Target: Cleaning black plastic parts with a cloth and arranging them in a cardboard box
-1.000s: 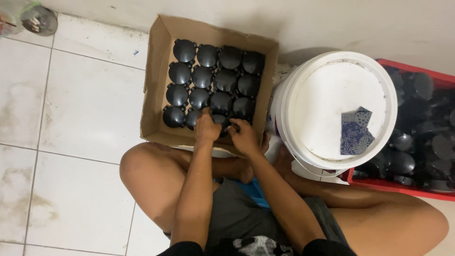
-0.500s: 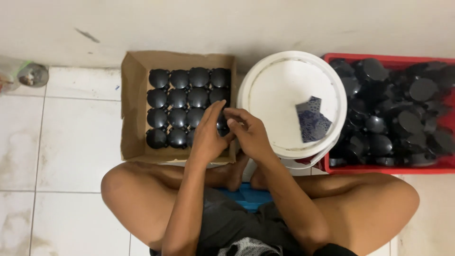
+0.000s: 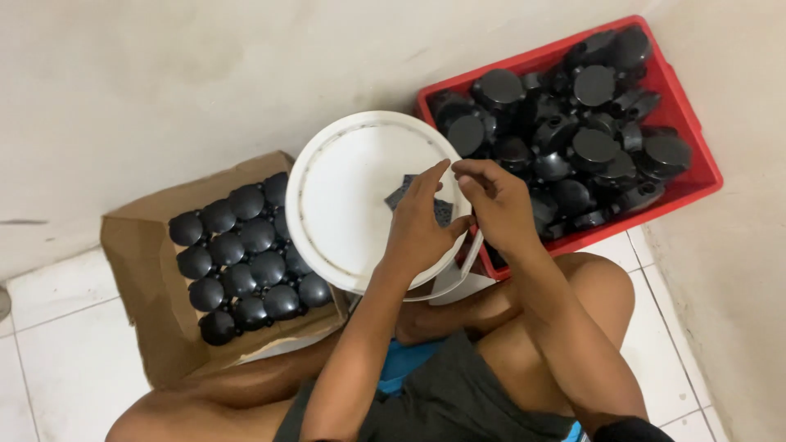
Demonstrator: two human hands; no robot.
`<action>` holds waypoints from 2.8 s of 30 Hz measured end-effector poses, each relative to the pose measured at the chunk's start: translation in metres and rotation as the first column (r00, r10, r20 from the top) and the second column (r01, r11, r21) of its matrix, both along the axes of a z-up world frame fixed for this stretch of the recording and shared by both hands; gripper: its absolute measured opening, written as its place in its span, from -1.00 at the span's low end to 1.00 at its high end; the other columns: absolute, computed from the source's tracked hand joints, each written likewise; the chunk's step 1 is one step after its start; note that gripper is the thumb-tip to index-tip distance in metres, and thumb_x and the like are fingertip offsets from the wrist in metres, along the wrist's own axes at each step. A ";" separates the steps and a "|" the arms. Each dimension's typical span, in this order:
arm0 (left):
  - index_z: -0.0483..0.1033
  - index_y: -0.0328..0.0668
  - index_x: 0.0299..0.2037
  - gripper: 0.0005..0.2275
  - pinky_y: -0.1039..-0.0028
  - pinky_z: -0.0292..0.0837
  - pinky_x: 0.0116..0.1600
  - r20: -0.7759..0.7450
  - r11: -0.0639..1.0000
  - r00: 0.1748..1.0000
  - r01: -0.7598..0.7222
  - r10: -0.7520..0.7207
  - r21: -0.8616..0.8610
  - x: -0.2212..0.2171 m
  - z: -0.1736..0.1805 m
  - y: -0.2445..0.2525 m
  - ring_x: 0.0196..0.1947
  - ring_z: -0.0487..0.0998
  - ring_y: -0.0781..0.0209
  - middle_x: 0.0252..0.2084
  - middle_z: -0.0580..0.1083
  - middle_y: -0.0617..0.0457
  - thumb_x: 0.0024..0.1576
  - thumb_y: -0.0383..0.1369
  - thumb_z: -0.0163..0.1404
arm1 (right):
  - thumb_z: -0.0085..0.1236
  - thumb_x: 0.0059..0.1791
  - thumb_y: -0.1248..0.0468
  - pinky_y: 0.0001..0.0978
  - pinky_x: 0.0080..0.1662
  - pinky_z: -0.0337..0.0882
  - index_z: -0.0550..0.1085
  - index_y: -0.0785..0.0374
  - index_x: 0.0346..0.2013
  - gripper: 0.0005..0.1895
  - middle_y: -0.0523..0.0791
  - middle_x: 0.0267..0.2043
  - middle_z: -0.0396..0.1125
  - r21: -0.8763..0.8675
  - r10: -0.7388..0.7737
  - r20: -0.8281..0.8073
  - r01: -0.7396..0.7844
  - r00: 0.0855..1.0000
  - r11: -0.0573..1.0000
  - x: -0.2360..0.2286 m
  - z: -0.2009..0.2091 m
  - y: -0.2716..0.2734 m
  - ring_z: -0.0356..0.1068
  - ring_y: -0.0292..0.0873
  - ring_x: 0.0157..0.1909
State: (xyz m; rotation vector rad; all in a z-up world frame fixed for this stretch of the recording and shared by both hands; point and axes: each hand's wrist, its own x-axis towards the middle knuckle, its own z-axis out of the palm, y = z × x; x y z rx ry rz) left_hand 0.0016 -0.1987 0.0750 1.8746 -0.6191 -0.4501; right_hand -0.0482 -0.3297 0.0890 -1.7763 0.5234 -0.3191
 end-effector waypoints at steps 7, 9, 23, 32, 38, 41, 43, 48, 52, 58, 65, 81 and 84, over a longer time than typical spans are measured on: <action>0.11 -0.26 0.37 -0.29 -0.09 0.30 0.26 -0.156 1.000 0.987 0.026 -0.026 -0.004 0.019 -0.022 -0.086 0.27 0.32 -0.26 0.31 0.20 -0.34 0.03 -0.27 0.19 | 0.09 0.02 0.30 -0.23 -0.05 0.41 0.56 0.12 -0.02 -0.76 -0.02 -0.18 0.45 -0.169 -0.143 -0.101 0.125 0.985 0.978 -0.009 -0.042 -0.124 0.42 -0.13 -0.05; 0.09 -0.26 0.38 -0.27 -0.10 0.24 0.30 -0.153 0.997 0.988 0.013 -0.002 0.071 0.029 -0.024 -0.109 0.32 0.26 -0.26 0.34 0.15 -0.35 0.05 -0.20 0.18 | 0.10 0.04 0.30 -0.21 -0.07 0.42 0.56 0.10 -0.02 -0.77 -0.04 -0.17 0.45 -0.260 -0.215 -0.106 0.182 0.971 0.948 -0.008 -0.062 -0.162 0.44 -0.10 -0.07; -0.14 0.05 0.43 -0.35 -0.05 -0.29 0.39 -0.250 0.787 0.766 -0.485 0.593 0.382 0.114 -0.108 -0.223 0.47 -0.35 -0.27 0.45 -0.26 -0.44 0.14 -0.01 -0.27 | -0.04 0.08 0.02 0.00 0.05 0.34 0.35 0.26 0.16 -0.53 0.08 0.12 0.25 -0.372 -0.036 -0.239 -0.057 0.970 0.927 0.093 -0.114 -0.224 0.31 0.10 0.09; 0.11 0.02 0.28 -0.44 -0.08 0.04 0.24 -0.036 0.678 0.807 -0.470 0.589 0.565 0.123 -0.127 -0.229 0.16 0.04 -0.45 0.30 -0.03 -0.32 0.07 -0.05 -0.13 | -0.04 0.08 -0.03 0.08 0.14 0.21 0.09 0.07 0.36 -0.38 0.15 0.30 0.02 -0.353 0.159 -0.325 -0.275 0.932 0.894 0.128 -0.150 -0.228 0.11 0.22 0.27; 0.32 -0.08 0.01 -0.57 0.00 0.00 0.30 -0.103 0.724 0.848 -0.374 0.520 0.580 0.119 -0.120 -0.229 0.17 0.11 -0.45 0.23 0.10 -0.30 0.02 -0.03 -0.09 | 0.13 -0.01 -0.05 -0.12 -0.08 0.23 0.14 0.16 -0.02 -0.49 -0.04 0.00 0.21 -0.273 0.127 -0.371 -0.239 0.920 0.932 0.126 -0.141 -0.225 0.22 0.00 -0.02; 0.34 -0.06 0.02 -0.54 0.07 0.06 0.31 -0.206 0.751 0.882 -0.215 0.424 0.624 0.111 -0.123 -0.224 0.16 0.25 -0.35 0.18 0.23 -0.24 -0.02 -0.02 -0.13 | 0.23 -0.05 -0.02 -0.12 -0.09 0.23 0.12 0.23 -0.03 -0.41 -0.02 0.01 0.18 -0.260 0.127 -0.426 -0.255 0.896 0.931 0.113 -0.135 -0.228 0.21 0.01 -0.01; 0.30 -0.06 0.10 -0.47 0.10 0.07 0.31 -0.197 0.741 0.898 -0.183 0.394 0.646 0.104 -0.129 -0.221 0.13 0.32 -0.29 0.15 0.29 -0.25 -0.06 -0.02 -0.12 | 0.24 -0.09 0.00 -0.07 0.03 0.23 0.15 0.25 0.06 -0.36 0.03 0.19 0.17 -0.216 0.135 -0.470 -0.262 0.872 0.941 0.104 -0.125 -0.229 0.21 0.08 0.17; 0.46 -0.02 0.11 -0.44 -0.05 0.04 0.30 -0.153 0.736 0.988 0.076 0.037 0.672 0.067 -0.147 -0.223 0.11 0.34 -0.41 0.13 0.31 -0.32 -0.13 -0.03 -0.04 | -0.09 -0.06 -0.12 -0.05 0.10 0.23 0.31 0.06 0.25 -0.37 0.18 0.19 0.18 -0.175 0.249 -0.792 -0.597 0.558 0.782 0.080 -0.132 -0.241 0.24 0.24 0.16; 0.14 -0.31 0.35 -0.30 -0.03 -0.15 0.42 -0.339 0.787 0.933 0.298 -0.120 0.541 0.057 -0.092 -0.215 0.40 0.08 -0.31 0.32 0.15 -0.46 -0.02 -0.13 -0.06 | -0.10 -0.03 -0.08 0.14 0.29 0.14 0.28 0.18 0.34 -0.30 0.23 0.30 0.15 -0.132 0.264 -0.791 -0.575 0.552 0.808 0.053 -0.104 -0.238 0.10 0.31 0.34; 0.44 -0.06 0.11 -0.41 0.23 0.31 0.14 -0.363 0.787 0.931 0.256 -0.043 0.562 0.054 -0.079 -0.221 0.15 0.44 -0.07 0.09 0.50 -0.08 -0.05 0.09 -0.13 | -0.12 0.08 0.10 -0.05 -0.02 0.30 0.40 0.22 0.17 -0.57 -0.04 -0.03 0.42 -0.339 0.040 -0.521 -0.249 0.852 0.907 0.030 -0.119 -0.270 0.34 0.07 0.03; 0.23 -0.13 0.28 -0.46 0.19 0.15 0.33 -0.156 0.958 0.988 0.052 -0.007 0.282 0.038 -0.132 -0.230 0.32 0.24 -0.09 0.32 0.20 -0.18 0.09 -0.15 0.00 | 0.20 -0.05 0.23 -0.09 -0.19 0.34 0.54 0.24 -0.17 -0.80 -0.03 -0.29 0.45 -0.771 -0.346 -0.011 0.212 0.938 0.600 -0.006 -0.194 -0.334 0.40 0.06 -0.24; -0.06 -0.20 0.37 -0.22 -0.07 -0.21 0.45 0.179 0.855 0.925 0.218 -0.335 0.471 0.000 -0.168 -0.296 0.41 0.11 -0.19 0.03 0.53 -0.11 0.02 -0.24 0.20 | 0.28 -0.14 0.05 0.00 -0.19 0.43 0.66 -0.01 -0.29 -0.80 -0.04 -0.32 0.49 -0.627 -0.415 -0.531 -0.014 0.739 0.779 -0.027 -0.184 -0.348 0.42 0.21 -0.19; 0.00 -0.19 0.34 -0.30 0.02 -0.25 0.47 0.119 0.861 0.950 0.203 -0.288 0.467 0.003 -0.157 -0.299 0.40 0.15 -0.13 -0.15 0.57 -0.08 0.05 -0.31 0.16 | 0.27 -0.17 0.11 -0.03 -0.16 0.44 0.65 0.04 -0.28 -0.78 -0.04 -0.30 0.49 -0.581 -0.403 -0.551 0.011 0.731 0.814 -0.022 -0.170 -0.343 0.43 0.18 -0.18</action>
